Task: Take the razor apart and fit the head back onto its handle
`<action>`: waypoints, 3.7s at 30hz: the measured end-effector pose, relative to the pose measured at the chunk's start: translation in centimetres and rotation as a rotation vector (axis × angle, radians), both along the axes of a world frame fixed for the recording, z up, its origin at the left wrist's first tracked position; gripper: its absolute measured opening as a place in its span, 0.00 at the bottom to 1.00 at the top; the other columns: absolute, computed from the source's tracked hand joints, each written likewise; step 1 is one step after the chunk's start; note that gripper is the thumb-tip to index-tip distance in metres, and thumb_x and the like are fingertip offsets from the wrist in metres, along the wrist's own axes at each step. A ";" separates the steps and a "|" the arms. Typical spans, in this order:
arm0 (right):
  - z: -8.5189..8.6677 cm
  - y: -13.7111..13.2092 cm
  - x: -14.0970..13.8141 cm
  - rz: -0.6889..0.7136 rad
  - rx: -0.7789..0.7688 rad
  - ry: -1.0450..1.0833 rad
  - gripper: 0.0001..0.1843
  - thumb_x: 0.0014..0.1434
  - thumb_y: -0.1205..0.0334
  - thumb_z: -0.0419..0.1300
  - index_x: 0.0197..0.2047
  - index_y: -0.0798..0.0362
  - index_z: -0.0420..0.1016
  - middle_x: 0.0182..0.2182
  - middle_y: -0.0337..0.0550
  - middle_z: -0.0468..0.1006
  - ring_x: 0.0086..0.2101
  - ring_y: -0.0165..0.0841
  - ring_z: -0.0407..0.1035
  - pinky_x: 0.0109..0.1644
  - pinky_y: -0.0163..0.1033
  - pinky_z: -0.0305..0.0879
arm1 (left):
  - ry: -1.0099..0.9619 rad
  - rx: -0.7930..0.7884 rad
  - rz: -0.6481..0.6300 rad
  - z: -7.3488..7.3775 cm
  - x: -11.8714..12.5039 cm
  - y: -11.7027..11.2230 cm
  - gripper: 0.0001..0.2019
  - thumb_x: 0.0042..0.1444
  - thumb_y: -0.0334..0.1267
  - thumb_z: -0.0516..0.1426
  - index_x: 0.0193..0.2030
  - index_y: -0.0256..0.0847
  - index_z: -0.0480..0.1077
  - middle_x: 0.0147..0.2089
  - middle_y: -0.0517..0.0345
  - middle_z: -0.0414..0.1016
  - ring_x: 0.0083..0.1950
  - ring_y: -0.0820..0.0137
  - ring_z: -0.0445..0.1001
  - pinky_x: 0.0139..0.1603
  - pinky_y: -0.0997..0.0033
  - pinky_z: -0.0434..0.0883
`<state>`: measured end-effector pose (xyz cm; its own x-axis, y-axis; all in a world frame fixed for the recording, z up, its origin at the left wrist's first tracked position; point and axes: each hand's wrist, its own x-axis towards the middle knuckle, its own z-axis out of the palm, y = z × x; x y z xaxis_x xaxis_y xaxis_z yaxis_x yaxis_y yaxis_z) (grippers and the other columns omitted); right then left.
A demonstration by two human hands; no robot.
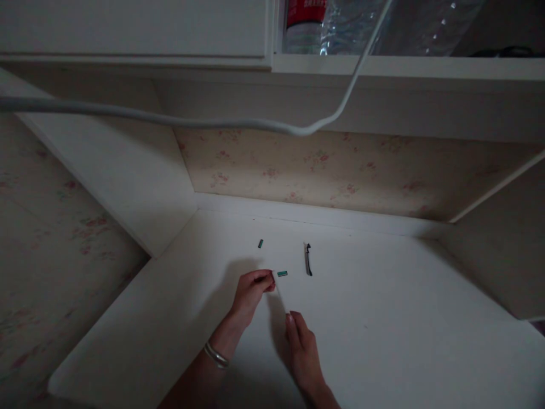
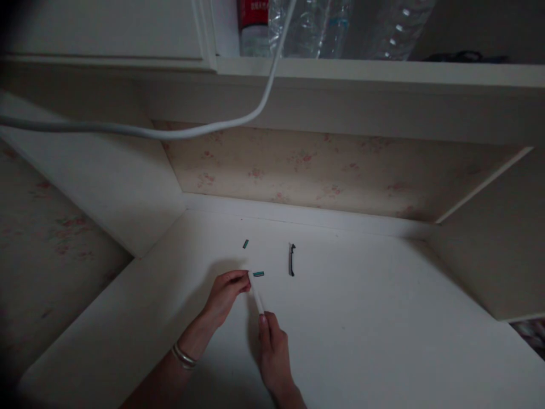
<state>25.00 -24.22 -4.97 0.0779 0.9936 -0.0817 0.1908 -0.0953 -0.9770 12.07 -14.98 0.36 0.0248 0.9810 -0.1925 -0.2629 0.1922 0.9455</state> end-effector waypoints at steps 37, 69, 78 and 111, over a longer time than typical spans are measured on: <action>0.0 -0.1 0.0 -0.029 0.026 -0.100 0.21 0.64 0.44 0.44 0.35 0.51 0.67 0.19 0.34 0.63 0.21 0.31 0.58 0.25 0.33 0.53 | -0.002 -0.007 0.044 -0.2 -0.1 -0.1 0.12 0.42 0.40 0.65 0.33 0.34 0.77 0.29 0.52 0.77 0.31 0.70 0.72 0.35 0.71 0.70; 1.2 2.4 9.1 -0.368 0.113 -0.405 0.30 0.63 0.45 0.45 0.60 0.55 0.64 0.35 0.44 0.70 0.33 0.36 0.65 0.40 0.39 0.61 | -0.110 -0.098 0.067 -2.0 -1.9 -1.3 0.16 0.41 0.43 0.67 0.34 0.33 0.77 0.32 0.49 0.77 0.33 0.70 0.73 0.38 0.70 0.71; 0.8 7.3 17.6 -0.451 -0.195 -1.131 0.21 0.68 0.58 0.39 0.59 0.49 0.60 0.44 0.50 0.69 0.38 0.38 0.69 0.42 0.46 0.59 | -0.121 -0.161 0.061 -3.0 -1.9 -2.9 0.17 0.40 0.43 0.67 0.35 0.33 0.77 0.32 0.49 0.77 0.34 0.69 0.74 0.39 0.69 0.71; 6.1 4.8 5.0 0.423 0.477 -0.703 0.15 0.65 0.63 0.50 0.54 0.49 0.69 0.43 0.45 0.73 0.42 0.35 0.68 0.48 0.40 0.65 | 0.064 -0.075 -0.080 -2.1 -0.3 -3.8 0.16 0.48 0.45 0.62 0.38 0.35 0.76 0.32 0.52 0.76 0.31 0.71 0.71 0.37 0.70 0.71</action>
